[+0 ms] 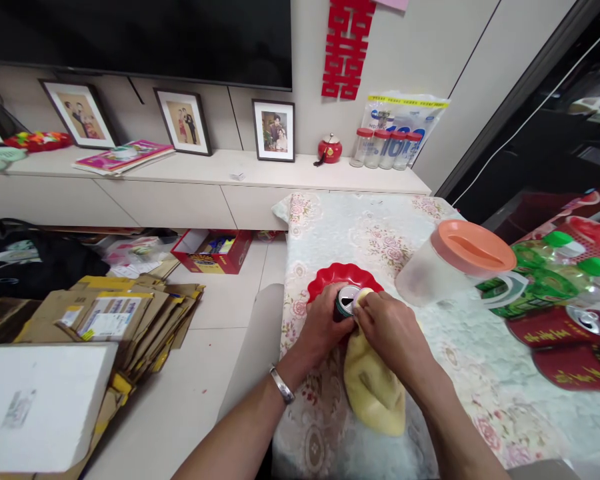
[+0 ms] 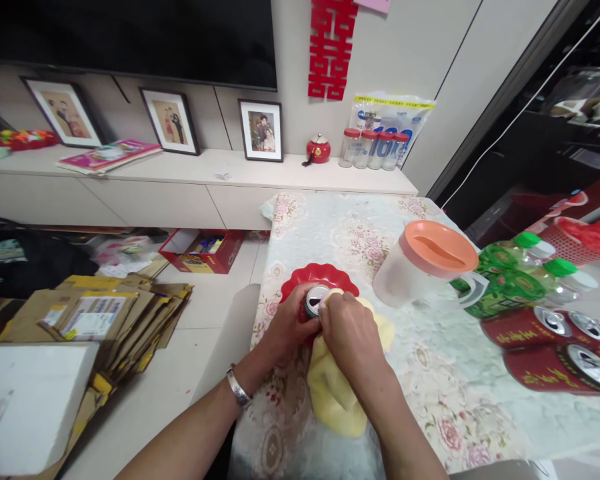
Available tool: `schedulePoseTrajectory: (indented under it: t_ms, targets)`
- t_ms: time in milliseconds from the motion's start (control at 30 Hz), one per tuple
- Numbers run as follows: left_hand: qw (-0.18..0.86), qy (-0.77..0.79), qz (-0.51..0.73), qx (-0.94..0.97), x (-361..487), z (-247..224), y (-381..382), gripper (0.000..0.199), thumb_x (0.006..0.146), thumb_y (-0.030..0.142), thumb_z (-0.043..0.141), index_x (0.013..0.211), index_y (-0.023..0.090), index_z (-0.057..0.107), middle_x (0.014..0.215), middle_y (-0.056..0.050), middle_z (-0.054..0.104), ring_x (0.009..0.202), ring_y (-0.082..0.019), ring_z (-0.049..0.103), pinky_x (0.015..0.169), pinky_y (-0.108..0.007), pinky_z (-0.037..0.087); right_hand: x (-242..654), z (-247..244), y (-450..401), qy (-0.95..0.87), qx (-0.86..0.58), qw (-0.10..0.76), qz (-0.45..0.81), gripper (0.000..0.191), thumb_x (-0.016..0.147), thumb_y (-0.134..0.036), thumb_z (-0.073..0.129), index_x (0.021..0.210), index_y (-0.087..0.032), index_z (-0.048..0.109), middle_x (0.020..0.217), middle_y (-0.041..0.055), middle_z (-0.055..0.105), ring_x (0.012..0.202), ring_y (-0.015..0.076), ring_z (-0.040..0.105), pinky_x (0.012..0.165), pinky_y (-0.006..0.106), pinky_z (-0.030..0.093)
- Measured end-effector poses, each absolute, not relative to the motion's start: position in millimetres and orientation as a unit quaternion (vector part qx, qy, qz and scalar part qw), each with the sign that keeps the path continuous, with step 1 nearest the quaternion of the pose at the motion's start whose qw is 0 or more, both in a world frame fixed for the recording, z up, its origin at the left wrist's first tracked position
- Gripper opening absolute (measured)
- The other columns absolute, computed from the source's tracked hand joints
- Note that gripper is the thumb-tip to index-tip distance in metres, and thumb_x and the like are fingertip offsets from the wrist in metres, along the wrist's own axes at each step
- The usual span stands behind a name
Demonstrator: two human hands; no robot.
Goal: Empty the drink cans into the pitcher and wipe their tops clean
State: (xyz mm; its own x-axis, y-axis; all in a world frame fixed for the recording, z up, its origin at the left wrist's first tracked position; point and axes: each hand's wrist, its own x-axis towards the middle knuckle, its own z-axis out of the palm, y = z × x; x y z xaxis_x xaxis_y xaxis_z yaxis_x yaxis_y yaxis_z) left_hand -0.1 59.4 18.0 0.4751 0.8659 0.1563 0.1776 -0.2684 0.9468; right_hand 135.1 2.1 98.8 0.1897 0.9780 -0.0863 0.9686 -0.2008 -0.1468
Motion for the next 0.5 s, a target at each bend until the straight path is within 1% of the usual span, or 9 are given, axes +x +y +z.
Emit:
schedulePoseTrajectory:
  t_ms: [100, 167, 233, 367, 500]
  targets:
    - [0.483, 0.367, 0.354, 0.712, -0.3, 17.8, 59.9, 0.054, 0.079, 0.02, 0.077, 0.13, 0.024, 0.058, 0.136, -0.009, 0.066, 0.128, -0.03, 0.061, 0.112, -0.048, 0.046, 142.6, 90.8, 2.4, -0.655, -0.743, 0.105, 0.092, 0.018, 0.099, -0.022, 0.057, 0.081, -0.018, 0.061, 0.081, 0.003, 0.063, 0.074, 0.0161, 0.055, 0.064, 0.028, 0.028]
    - [0.487, 0.368, 0.349, 0.711, -0.5, 18.0, 60.5, 0.056, 0.079, 0.02, 0.077, 0.131, 0.023, 0.057, 0.137, -0.009, 0.066, 0.128, -0.03, 0.06, 0.112, -0.048, 0.046, 143.7, 86.1, 7.8, -0.659, -0.731, 0.152, 0.085, 0.02, 0.098, -0.021, 0.056, 0.079, -0.018, 0.059, 0.081, 0.0025, 0.061, 0.074, 0.0154, 0.054, 0.065, 0.028, 0.029]
    - [0.491, 0.372, 0.346, 0.708, -0.5, 18.3, 61.0, 0.056, 0.079, 0.021, 0.077, 0.131, 0.023, 0.056, 0.137, -0.01, 0.066, 0.128, -0.03, 0.06, 0.111, -0.048, 0.046, 141.2, 81.9, 15.7, -0.654, -0.731, 0.18, 0.072, 0.021, 0.098, -0.021, 0.054, 0.077, -0.018, 0.058, 0.081, 0.0027, 0.058, 0.073, 0.0152, 0.051, 0.064, 0.028, 0.028]
    - [0.49, 0.383, 0.344, 0.703, 0.5, 18.9, 61.4, 0.048, 0.08, 0.021, 0.073, 0.125, 0.023, 0.057, 0.128, -0.009, 0.069, 0.119, -0.03, 0.064, 0.101, -0.047, 0.051, 132.5, 75.7, 29.0, -0.651, -0.732, 0.186, 0.069, 0.023, 0.096, -0.019, 0.051, 0.074, -0.018, 0.056, 0.079, 0.0028, 0.053, 0.069, 0.0146, 0.046, 0.063, 0.029, 0.025]
    - [0.479, 0.395, 0.341, 0.706, 1.4, 20.2, 60.6, 0.035, 0.08, 0.019, 0.071, 0.113, 0.023, 0.059, 0.114, -0.007, 0.071, 0.106, -0.029, 0.067, 0.092, -0.044, 0.053, 132.6, 75.3, 29.4, -0.69, -0.692, 0.187, 0.1, 0.027, 0.098, -0.021, 0.05, 0.072, -0.018, 0.053, 0.08, 0.002, 0.053, 0.072, 0.0143, 0.048, 0.065, 0.028, 0.028]
